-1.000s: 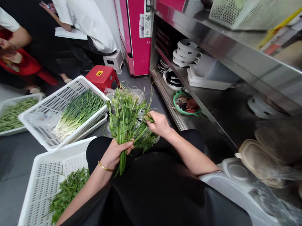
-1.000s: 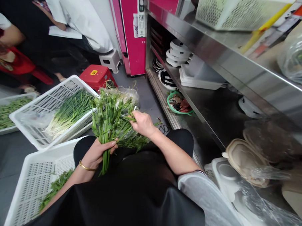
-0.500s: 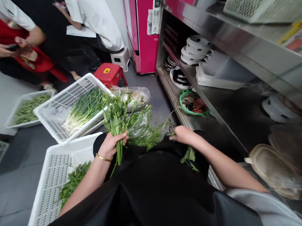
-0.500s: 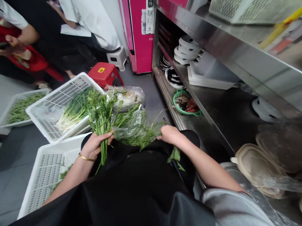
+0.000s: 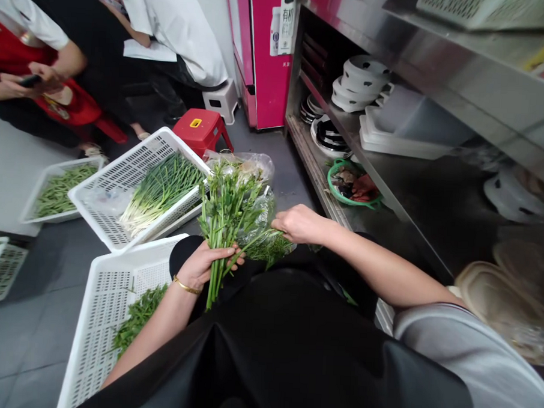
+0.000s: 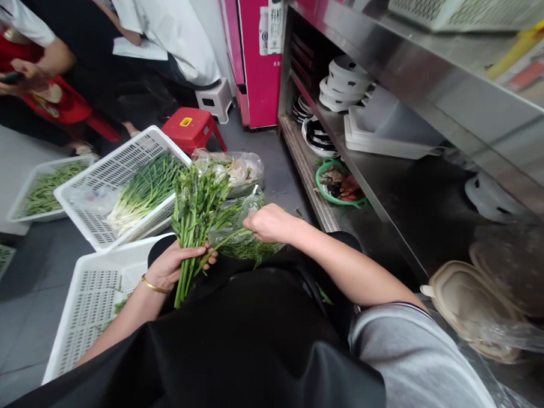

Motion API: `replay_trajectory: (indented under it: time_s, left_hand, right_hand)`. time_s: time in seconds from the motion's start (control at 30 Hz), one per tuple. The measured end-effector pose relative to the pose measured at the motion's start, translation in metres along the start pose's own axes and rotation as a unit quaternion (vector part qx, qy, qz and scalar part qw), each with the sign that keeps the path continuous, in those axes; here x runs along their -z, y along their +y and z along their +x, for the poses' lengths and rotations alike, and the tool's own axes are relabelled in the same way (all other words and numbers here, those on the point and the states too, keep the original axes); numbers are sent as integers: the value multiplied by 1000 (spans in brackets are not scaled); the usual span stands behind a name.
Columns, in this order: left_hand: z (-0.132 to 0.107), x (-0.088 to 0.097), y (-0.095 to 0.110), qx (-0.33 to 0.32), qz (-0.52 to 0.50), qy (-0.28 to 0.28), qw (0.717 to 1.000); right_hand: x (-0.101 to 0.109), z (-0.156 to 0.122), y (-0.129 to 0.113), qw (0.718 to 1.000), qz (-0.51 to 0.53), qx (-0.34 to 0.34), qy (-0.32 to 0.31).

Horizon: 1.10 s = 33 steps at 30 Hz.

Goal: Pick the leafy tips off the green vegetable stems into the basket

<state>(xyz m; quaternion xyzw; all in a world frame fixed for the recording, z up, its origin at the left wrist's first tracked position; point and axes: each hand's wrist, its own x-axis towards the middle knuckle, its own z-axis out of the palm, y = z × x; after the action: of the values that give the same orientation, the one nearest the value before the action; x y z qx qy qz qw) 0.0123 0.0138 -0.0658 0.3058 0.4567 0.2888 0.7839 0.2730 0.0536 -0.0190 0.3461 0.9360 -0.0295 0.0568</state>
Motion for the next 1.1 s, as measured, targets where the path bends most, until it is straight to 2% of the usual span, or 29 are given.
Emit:
replay_trajectory:
  time_s: [0.1, 0.17, 0.2, 0.23, 0.3, 0.37, 0.4, 0.43, 0.47, 0.53, 0.57, 0.6, 0.67, 0.73, 0.8, 0.83, 0.9, 1.0, 1.03, 1.07, 1.1]
  left_hand:
    - [-2, 3, -3, 5, 4, -11, 1000]
    - [0, 2, -4, -6, 11, 2, 1000]
    - [1, 1, -4, -14, 13, 9, 1000]
    - [2, 0, -4, -24, 14, 15, 1000]
    - [4, -2, -3, -43, 12, 26, 999]
    - [7, -3, -3, -55, 8, 36, 998]
    - [8, -3, -3, -56, 8, 39, 998]
    - [9, -4, -3, -52, 11, 39, 998]
    - [10, -6, -3, -47, 16, 36, 998]
    - [12, -10, -3, -39, 30, 26, 998]
    - [13, -13, -3, -38, 37, 18, 998]
    - [13, -16, -3, -39, 42, 10, 998]
    - [14, -20, -3, -48, 49, -14, 998]
    - [13, -23, -4, -57, 52, -44, 996]
    - [10, -23, -5, -58, 54, -70, 994]
    - [8, -23, -5, -54, 58, -76, 994]
    - [6, -20, -5, -47, 70, -64, 994]
    - [7, -14, -5, -59, 55, -6, 997]
    - [9, -12, -4, -65, 36, 12, 997]
    - [11, -10, -4, -71, 13, 25, 997]
    - [14, -9, -3, -79, -11, 34, 996]
  right_hand:
    - [-8, -7, 4, 998, 56, -18, 4]
    - [-17, -12, 6, 987, 156, -13, 36]
    - [-21, -14, 8, 971, 228, -19, 64]
    - [-26, -17, 11, 945, 308, -40, 103]
    - [-33, -25, 17, 856, 459, -126, 201]
    - [-34, -33, 21, 762, 534, -217, 294]
    - [-32, -36, 19, 745, 535, -235, 321]
    - [-28, -36, 16, 758, 512, -232, 331]
    - [-24, -35, 10, 796, 466, -211, 324]
    - [-16, -25, -8, 900, 321, -139, 259]
    - [-12, -18, -18, 942, 242, -98, 211]
    - [-9, -10, -27, 970, 174, -60, 162]
    - [-7, 4, -39, 992, 96, 13, 76]
    - [-7, 11, -42, 991, 107, 72, 35]
    - [-12, 11, -35, 973, 200, 106, 50]
    - [-15, 9, -30, 956, 266, 99, 77]
    - [-25, 1, -16, 903, 402, 25, 151]
    - [-39, -14, 4, 801, 529, -152, 237]
    - [-41, -19, 8, 781, 545, -185, 245]
    - [-42, -23, 10, 775, 551, -195, 243]
    - [-42, -26, 10, 782, 548, -186, 231]
